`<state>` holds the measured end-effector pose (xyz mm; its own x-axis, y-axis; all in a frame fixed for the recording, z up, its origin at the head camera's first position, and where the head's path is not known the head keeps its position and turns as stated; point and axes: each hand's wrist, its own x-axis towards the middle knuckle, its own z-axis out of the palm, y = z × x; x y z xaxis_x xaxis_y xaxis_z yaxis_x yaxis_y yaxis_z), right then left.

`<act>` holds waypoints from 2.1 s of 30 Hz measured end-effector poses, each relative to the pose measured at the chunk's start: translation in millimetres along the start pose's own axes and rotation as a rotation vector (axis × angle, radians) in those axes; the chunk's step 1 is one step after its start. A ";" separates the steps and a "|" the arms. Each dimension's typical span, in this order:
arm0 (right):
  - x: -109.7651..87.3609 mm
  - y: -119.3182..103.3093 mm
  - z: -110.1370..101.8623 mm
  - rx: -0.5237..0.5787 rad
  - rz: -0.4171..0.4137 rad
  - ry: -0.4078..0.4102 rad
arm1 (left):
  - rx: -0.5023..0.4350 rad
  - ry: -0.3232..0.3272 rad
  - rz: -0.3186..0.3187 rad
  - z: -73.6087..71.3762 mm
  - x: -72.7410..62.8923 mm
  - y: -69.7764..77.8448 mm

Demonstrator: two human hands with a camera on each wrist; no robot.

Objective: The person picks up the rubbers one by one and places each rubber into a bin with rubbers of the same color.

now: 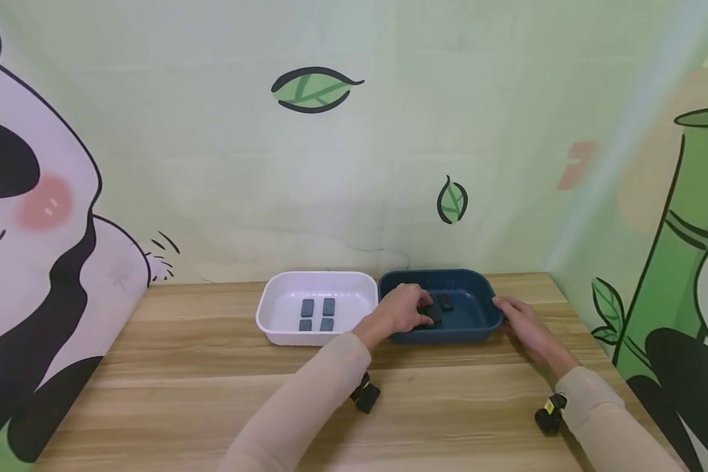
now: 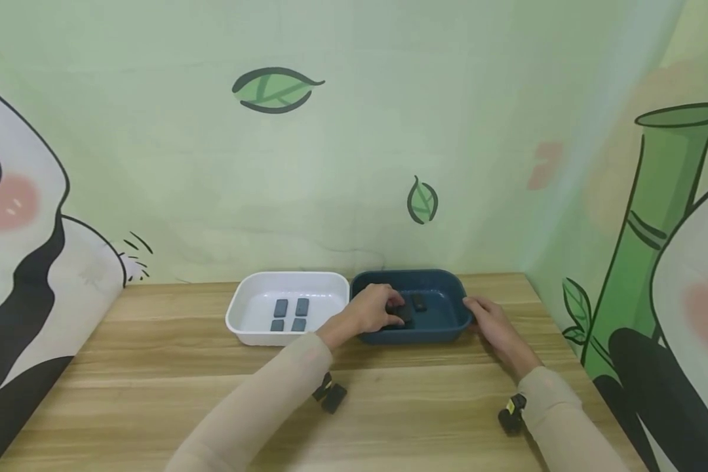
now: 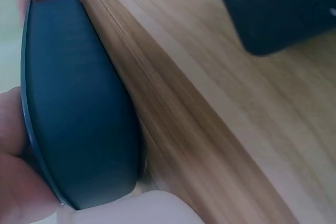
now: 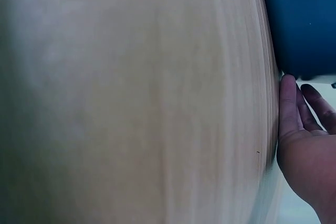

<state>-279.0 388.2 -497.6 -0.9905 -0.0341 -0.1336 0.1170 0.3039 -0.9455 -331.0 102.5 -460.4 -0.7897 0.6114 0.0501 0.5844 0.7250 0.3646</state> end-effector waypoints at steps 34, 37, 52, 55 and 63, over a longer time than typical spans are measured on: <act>-0.5 -2.6 -2.7 0.006 -0.004 0.008 | 0.054 -0.115 0.002 0.0 14.9 6.1; -0.3 0.4 -2.2 0.007 0.001 0.005 | 0.027 -0.109 0.030 -6.1 10.6 2.8; -0.7 2.4 0.2 0.014 0.002 0.002 | -0.059 0.031 0.179 -64.2 -64.7 -9.9; -1.0 0.9 0.3 0.013 0.010 -0.003 | -0.045 0.028 0.215 -70.6 -83.8 -13.2; 0.6 1.4 0.9 0.021 0.010 -0.010 | -0.042 -0.008 0.242 -76.0 -120.6 -23.3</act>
<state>-279.3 387.7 -499.2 -0.9885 -0.0409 -0.1458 0.1284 0.2840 -0.9502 -263.5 -12.2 -404.3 -0.6259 0.7684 0.1337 0.7483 0.5432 0.3808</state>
